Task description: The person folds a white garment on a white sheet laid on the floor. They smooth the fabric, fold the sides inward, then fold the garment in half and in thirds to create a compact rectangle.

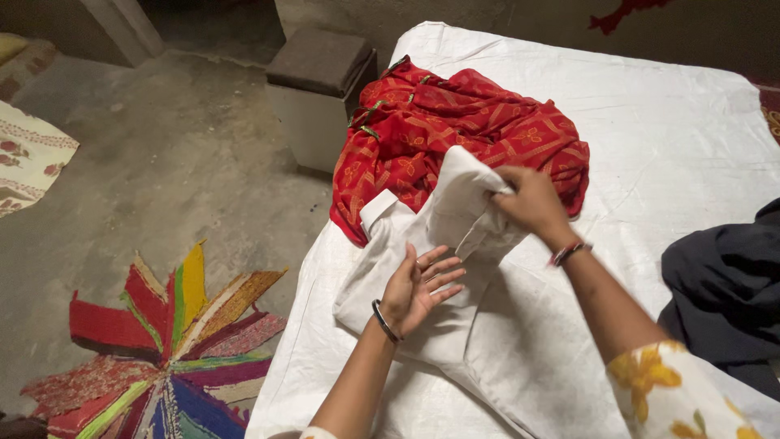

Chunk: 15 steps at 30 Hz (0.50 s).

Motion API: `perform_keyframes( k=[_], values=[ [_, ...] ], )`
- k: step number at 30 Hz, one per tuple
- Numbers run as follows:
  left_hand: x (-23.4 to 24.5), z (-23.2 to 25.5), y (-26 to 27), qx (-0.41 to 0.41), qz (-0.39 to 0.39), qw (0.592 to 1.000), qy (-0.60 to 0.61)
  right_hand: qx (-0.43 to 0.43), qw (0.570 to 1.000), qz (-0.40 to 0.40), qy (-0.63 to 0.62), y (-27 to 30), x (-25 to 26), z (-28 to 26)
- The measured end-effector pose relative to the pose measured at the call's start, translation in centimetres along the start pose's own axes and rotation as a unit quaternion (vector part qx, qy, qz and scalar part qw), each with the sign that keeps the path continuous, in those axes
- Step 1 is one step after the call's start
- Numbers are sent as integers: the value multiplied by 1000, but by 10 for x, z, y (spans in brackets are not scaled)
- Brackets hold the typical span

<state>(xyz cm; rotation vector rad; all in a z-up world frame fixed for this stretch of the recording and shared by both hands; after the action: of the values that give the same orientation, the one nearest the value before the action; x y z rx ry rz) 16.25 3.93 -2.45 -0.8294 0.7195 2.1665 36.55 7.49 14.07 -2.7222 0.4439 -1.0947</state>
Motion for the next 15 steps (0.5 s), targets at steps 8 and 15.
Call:
perform_keyframes(
  k=[8,15],
  values=[
    [43,-15,-15,73,-27,990,122,315,935,44,156,153,-108,-59],
    [103,-4,-22,70,71,986,-135,293,948,25,121,189,-144,-69]
  ],
)
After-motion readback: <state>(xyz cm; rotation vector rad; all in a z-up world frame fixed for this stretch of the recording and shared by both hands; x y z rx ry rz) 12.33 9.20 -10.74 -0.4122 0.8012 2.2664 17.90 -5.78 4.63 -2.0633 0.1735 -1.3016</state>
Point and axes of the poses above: each hand's wrist, its own y-axis away from the middle knuckle, its own x-axis out of the back of the hand, z = x × y, the point moved 9 cm from there along -y, towards the middle knuckle, and after that the axes turned 7 degrees about -y, right-handed, at the moved point
